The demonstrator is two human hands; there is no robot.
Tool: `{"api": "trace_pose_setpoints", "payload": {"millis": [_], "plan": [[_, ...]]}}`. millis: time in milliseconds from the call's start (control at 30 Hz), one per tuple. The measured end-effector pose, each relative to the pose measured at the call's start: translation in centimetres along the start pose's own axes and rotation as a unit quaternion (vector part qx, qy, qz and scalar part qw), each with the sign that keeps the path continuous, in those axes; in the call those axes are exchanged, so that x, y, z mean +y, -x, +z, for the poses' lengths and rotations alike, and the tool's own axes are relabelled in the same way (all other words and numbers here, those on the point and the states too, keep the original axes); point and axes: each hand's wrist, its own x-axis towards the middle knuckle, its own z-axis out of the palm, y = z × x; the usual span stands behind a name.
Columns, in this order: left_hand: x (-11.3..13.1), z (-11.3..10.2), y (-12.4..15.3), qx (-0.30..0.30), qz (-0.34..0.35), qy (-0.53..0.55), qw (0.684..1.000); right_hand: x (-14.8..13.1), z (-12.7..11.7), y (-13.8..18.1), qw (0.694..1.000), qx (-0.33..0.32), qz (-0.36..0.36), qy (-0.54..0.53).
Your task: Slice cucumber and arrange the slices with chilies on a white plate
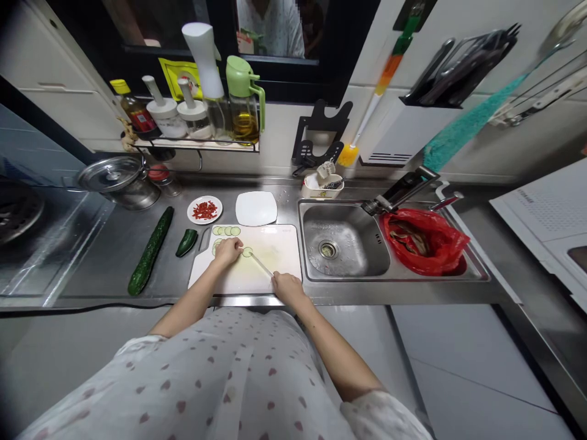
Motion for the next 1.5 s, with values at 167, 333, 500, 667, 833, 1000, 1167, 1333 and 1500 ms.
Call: {"api": "trace_pose_setpoints", "payload": {"millis": [167, 333, 500, 667, 833, 1000, 1167, 1333, 1500], "plan": [[0.5, -0.3, 0.0, -0.006, -0.018, 0.005, 1.000, -0.2, -0.3, -0.2, 1.000, -0.008, -0.001, -0.001], [0.8, -0.6, 0.1, -0.006, -0.026, 0.005, 1.000, -0.3, -0.7, -0.4, 1.000, -0.017, -0.007, 0.003], [0.8, -0.6, 0.1, -0.007, -0.025, 0.008, 1.000, -0.3, -0.9, -0.6, 0.999, -0.036, -0.011, 0.000], [0.7, -0.6, -0.2, -0.015, -0.031, 0.009, 0.999, -0.6, -1.5, -1.0, 0.999, -0.049, -0.015, -0.003], [0.8, -0.7, -0.5, -0.021, -0.035, 0.009, 0.999, -1.1, -2.3, -1.5, 0.998, -0.059, -0.021, -0.001], [0.8, -0.8, -0.6, -0.024, -0.037, 0.008, 0.999, -1.4, -2.8, -2.0, 0.998, -0.062, -0.021, 0.003], [0.8, -0.8, -0.7, -0.024, -0.035, 0.008, 0.999, -1.5, -2.8, -2.2, 0.997, -0.068, -0.020, 0.005], [0.8, -0.7, -0.8, -0.025, -0.038, 0.001, 0.999, -1.7, -2.8, -2.3, 0.997, -0.071, -0.017, 0.007], [0.8, -0.8, -0.8, -0.022, -0.039, 0.002, 0.999, -1.8, -2.7, -2.6, 0.998, -0.067, -0.020, 0.005]]}}
